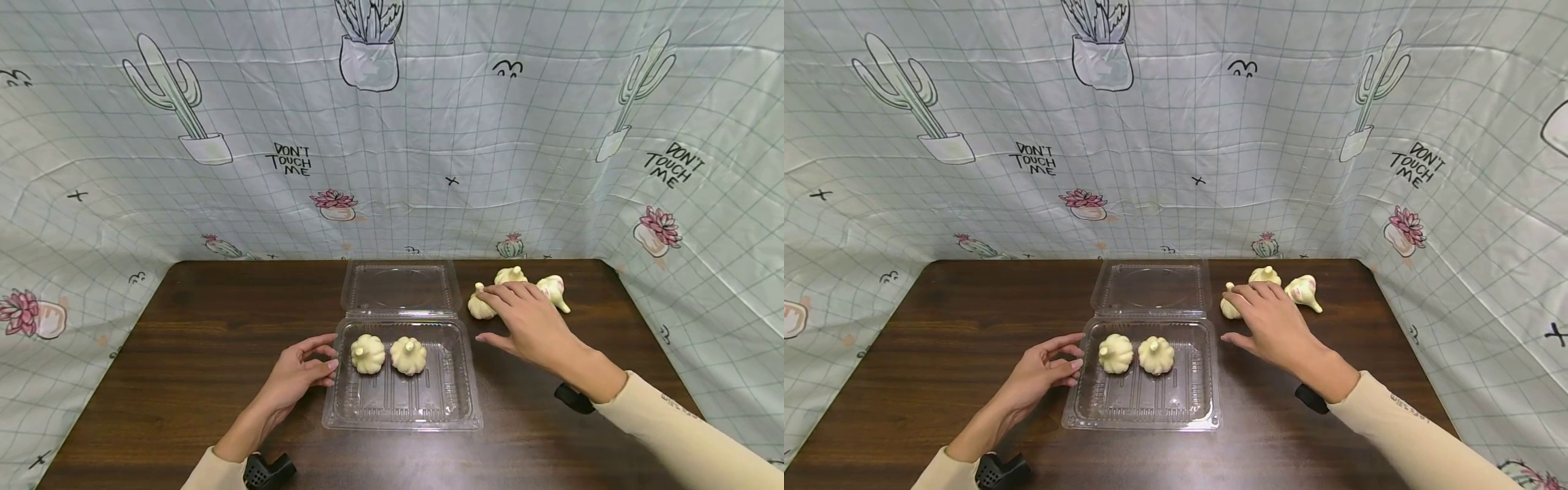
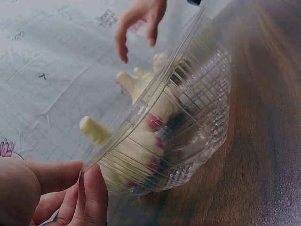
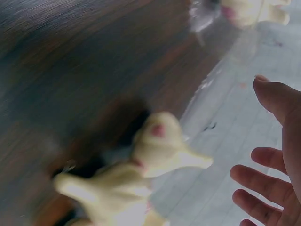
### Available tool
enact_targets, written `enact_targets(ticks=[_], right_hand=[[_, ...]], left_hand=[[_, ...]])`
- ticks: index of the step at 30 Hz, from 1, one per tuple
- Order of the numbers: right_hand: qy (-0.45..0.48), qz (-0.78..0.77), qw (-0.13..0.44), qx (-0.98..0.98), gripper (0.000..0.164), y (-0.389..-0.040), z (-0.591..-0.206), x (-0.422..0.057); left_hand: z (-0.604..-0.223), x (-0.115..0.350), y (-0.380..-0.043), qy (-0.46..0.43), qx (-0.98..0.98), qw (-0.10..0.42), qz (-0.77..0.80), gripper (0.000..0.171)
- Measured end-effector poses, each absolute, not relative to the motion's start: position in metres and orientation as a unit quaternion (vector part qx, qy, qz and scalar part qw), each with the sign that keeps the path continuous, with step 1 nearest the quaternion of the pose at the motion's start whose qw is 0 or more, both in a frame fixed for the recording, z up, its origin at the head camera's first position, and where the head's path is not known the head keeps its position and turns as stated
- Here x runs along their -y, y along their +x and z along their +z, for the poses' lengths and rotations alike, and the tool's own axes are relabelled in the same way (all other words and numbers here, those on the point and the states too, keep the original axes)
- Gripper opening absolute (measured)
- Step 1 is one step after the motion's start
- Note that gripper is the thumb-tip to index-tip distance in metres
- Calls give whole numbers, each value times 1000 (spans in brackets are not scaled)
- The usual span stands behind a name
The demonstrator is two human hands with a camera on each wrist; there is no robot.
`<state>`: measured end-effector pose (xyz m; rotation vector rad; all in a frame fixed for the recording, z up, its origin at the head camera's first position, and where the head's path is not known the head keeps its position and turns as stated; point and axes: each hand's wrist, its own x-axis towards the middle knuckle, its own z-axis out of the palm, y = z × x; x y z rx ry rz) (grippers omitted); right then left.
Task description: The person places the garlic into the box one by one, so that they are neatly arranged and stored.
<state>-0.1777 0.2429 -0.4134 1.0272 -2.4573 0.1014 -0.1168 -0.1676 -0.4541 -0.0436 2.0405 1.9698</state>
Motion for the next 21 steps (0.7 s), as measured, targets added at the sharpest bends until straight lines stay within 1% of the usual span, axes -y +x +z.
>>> enact_targets(ticks=[8,21], right_hand=[[346,43,246,904,72,-177,-424,-278],[298,18,219,929,70,-179,-432,-305]], left_hand=[[-453,167,-116,-17,-712,150,686,54],[-455,165,-114,-25,-713,149,684,54]])
